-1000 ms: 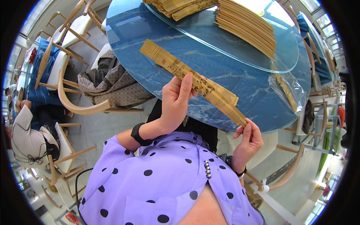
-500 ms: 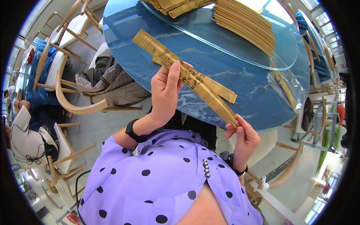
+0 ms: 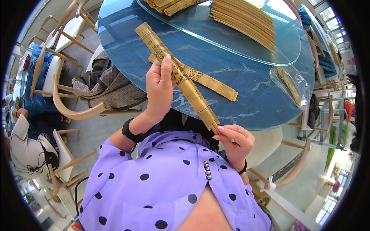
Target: The person repeatedly picks up flat bamboo strips and thin bamboo rods from a glass table, aligns them, and joins them into small cross-shaped assemblies. The person handles the items one at a time, places completed units back on the table, and continues the process.
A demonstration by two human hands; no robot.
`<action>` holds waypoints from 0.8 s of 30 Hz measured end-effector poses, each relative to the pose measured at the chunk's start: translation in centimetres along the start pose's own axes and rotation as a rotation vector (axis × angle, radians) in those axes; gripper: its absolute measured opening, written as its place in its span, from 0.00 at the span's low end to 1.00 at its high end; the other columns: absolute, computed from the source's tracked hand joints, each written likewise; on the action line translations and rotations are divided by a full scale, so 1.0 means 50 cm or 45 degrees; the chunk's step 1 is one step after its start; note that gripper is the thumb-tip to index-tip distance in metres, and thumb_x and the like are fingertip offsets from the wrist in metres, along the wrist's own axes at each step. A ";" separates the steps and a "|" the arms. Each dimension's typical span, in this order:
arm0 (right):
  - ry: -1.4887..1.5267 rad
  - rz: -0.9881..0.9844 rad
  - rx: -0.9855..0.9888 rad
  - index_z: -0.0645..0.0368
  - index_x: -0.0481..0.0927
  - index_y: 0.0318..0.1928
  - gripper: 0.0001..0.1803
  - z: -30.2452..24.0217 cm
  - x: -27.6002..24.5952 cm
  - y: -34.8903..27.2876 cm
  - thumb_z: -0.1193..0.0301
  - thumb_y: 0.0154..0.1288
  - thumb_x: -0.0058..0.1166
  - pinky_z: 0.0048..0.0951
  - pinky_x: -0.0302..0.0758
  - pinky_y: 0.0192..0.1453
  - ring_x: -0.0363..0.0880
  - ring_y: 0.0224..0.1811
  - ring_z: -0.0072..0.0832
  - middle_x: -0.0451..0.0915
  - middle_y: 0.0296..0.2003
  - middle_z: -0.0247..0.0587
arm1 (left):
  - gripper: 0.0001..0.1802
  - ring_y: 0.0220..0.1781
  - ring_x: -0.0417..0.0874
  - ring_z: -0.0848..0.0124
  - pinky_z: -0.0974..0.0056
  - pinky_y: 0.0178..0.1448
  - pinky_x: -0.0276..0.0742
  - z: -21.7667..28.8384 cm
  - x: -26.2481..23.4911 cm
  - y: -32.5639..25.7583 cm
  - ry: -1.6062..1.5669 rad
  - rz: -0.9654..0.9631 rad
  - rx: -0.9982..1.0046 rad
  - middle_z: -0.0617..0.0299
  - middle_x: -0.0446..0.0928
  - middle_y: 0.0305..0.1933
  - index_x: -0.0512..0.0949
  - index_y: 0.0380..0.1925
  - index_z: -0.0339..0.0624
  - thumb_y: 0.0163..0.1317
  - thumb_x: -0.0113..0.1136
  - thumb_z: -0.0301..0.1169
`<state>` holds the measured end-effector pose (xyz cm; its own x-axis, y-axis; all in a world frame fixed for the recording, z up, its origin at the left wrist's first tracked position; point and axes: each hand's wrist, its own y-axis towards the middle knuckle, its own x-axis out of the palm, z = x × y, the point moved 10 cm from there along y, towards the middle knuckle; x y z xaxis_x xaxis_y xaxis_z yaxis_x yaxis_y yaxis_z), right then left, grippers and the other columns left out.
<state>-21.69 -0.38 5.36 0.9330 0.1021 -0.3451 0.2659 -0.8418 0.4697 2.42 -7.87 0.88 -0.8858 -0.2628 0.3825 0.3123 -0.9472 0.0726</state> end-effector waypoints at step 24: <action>-0.317 -0.052 -0.264 0.58 0.88 0.34 0.15 -0.051 0.048 0.023 0.74 0.42 0.78 0.29 0.73 0.27 0.78 0.28 0.30 0.82 0.29 0.34 | 0.22 0.26 0.65 0.80 0.66 0.32 0.66 -0.031 0.017 0.011 0.546 -0.022 0.031 0.68 0.68 0.22 0.73 0.30 0.36 0.82 0.46 0.40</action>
<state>-18.53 0.26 7.14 0.8393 -0.0211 -0.5432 0.3691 -0.7115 0.5979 1.32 -8.89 -0.17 -0.9520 -0.3041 -0.0360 0.2993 -0.9490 0.0994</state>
